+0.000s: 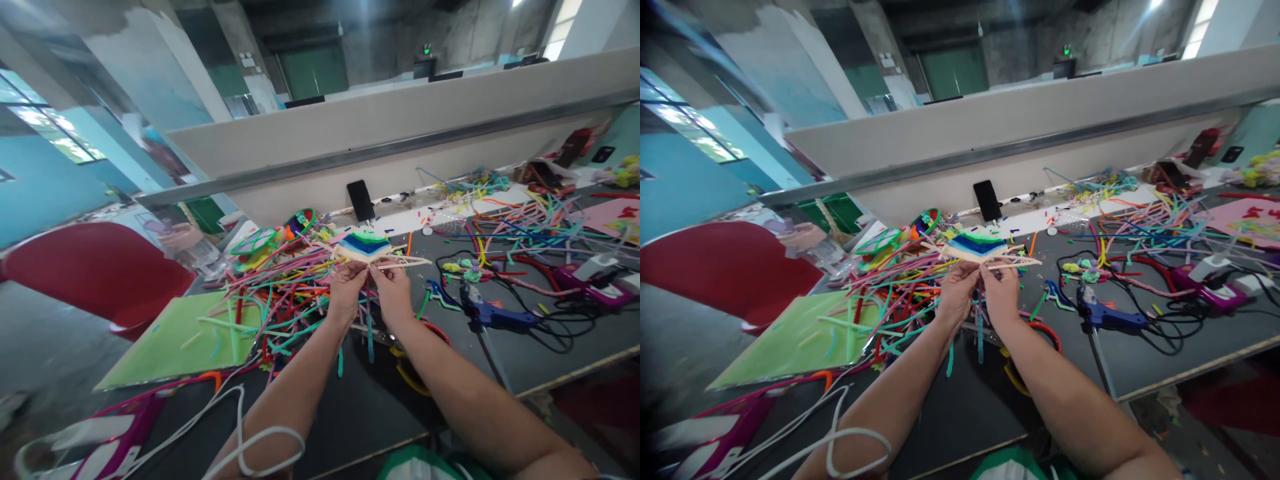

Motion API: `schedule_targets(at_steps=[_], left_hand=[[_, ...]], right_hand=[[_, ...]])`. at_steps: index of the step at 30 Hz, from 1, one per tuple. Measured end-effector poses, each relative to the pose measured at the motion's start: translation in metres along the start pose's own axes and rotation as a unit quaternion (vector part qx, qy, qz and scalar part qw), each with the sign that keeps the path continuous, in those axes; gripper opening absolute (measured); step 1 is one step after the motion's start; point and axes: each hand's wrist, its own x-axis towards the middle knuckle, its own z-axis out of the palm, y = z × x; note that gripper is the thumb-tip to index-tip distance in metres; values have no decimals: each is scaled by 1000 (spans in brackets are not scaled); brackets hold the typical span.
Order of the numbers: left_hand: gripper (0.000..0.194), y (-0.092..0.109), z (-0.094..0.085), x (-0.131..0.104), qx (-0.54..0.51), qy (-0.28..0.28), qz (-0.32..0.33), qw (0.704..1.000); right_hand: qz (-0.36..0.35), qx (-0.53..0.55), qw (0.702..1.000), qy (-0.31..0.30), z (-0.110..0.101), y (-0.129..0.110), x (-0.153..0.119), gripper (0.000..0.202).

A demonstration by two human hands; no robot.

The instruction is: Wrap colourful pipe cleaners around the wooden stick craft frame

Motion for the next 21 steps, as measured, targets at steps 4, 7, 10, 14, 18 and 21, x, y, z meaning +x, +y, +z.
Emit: schedule_targets(at_steps=[4,7,10,14,18,21], left_hand=[[21,-2,1,-1,-11,7,-7,1000],[19,-3,1,-2,-16,-2,-16,1000],[20,-4,1,-4,-7,-37,-25,999],[21,-4,1,-6,-27,-60,-32,997],[25,-3,2,-6,-52,-41,-33,997],[24,-2,1,-6,-53,-39,-26,997]], right_hand=[[-44,-44,998,12,-1,-1,1,9],[-117,-89,989,-14,-4,-5,2,8],[-176,-122,974,-76,-7,-8,4,13],[-194,-144,960,-139,-10,-9,10,18],[-218,-173,952,-128,-10,-8,14,19],[-235,-194,946,-114,-10,-4,14,15]])
